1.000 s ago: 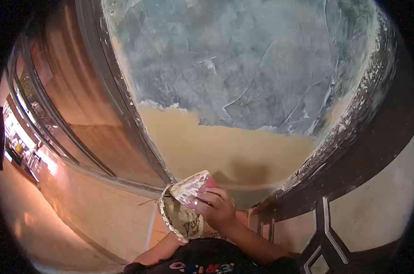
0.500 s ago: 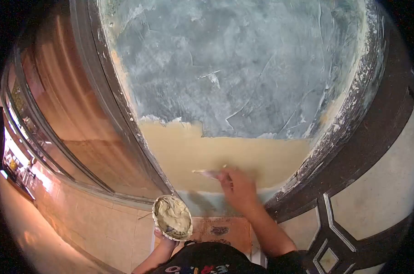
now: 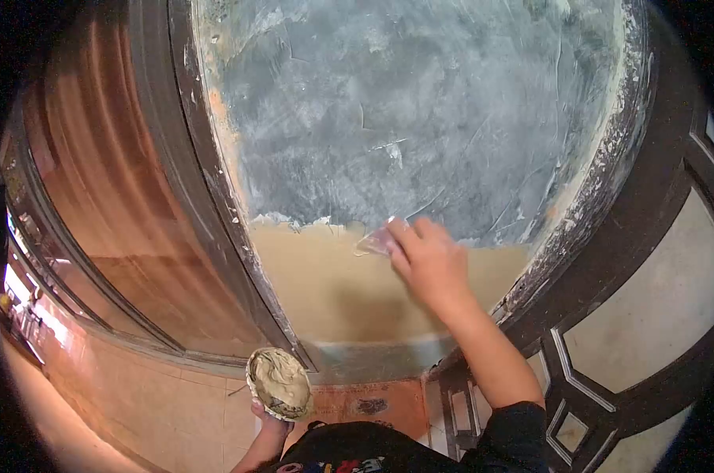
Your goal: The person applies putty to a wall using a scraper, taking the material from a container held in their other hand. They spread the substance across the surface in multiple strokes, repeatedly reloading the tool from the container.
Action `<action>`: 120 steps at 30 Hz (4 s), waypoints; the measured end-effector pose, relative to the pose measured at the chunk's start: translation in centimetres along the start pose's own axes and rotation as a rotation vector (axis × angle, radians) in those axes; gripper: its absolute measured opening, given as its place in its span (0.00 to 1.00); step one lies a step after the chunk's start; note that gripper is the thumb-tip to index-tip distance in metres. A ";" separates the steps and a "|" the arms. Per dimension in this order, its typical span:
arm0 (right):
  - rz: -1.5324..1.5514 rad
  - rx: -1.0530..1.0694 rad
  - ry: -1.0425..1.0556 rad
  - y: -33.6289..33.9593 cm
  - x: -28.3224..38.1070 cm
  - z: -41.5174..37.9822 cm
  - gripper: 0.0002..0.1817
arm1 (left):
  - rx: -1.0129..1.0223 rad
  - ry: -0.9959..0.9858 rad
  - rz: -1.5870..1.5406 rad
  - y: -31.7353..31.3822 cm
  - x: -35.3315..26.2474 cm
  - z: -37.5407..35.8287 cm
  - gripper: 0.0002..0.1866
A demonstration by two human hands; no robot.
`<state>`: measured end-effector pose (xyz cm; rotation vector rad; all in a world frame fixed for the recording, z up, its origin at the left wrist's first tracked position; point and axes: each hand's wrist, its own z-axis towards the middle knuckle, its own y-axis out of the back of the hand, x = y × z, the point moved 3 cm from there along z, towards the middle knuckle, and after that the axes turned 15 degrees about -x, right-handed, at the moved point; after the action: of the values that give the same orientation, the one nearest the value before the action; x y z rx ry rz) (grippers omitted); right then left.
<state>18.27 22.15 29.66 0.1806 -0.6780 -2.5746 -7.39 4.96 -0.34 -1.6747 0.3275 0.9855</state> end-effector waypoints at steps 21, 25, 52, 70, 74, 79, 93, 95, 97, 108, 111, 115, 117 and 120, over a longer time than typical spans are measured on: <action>-0.140 -0.004 0.093 0.7 2.6 3.6 0.11 | 0.117 0.131 0.095 -1.2 -2.1 2.4 0.51; -0.119 -0.064 0.097 1.7 3.5 4.6 0.15 | 0.105 0.104 0.108 -0.9 -2.2 2.9 0.52; 0.092 -0.255 -0.441 3.8 -0.4 3.7 0.17 | 0.104 0.298 0.085 4.1 -3.3 6.2 0.58; -0.174 -0.155 -0.050 1.1 5.4 6.5 0.16 | 0.183 0.286 -0.018 7.3 -2.4 7.5 0.55; -0.110 0.047 0.217 -1.4 7.9 3.7 0.16 | 0.077 0.304 0.004 7.1 -3.0 7.3 0.59; -0.168 -0.026 0.179 -1.2 9.0 6.3 0.13 | 0.157 0.200 0.001 7.5 -2.5 7.7 0.54; 0.255 -0.484 -0.219 1.0 8.2 3.5 0.16 | 0.099 0.232 -0.024 2.8 -7.0 6.8 0.54; 0.459 -0.364 -0.322 -1.8 9.4 -2.6 0.15 | 0.148 0.246 -0.060 2.6 -7.1 6.8 0.56; 0.526 -0.267 -0.416 -4.3 10.7 -8.2 0.11 | 0.230 0.271 -0.225 3.0 -5.8 7.4 0.60; 0.581 -0.003 -0.439 -3.5 11.2 -14.3 0.10 | 0.362 0.274 -0.185 -3.7 -6.7 7.5 0.63; 0.605 0.093 -0.410 -3.2 11.1 -14.6 0.13 | 0.353 0.296 -0.175 -4.4 -6.0 6.6 0.62; 0.488 0.080 -0.287 -1.4 10.0 -13.5 0.15 | 0.338 0.319 -0.158 -6.8 -5.3 6.2 0.62; 0.493 0.072 -0.264 -1.3 9.4 -13.4 0.13 | 0.320 0.318 -0.156 -7.3 -5.0 5.7 0.62; 0.519 0.056 -0.200 -1.0 8.9 -12.9 0.13 | 0.284 0.308 -0.153 -7.9 -4.6 4.9 0.61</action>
<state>13.16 13.12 17.87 -0.2144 -0.7542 -2.0901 -7.16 10.88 8.20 -1.5610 0.5099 0.5384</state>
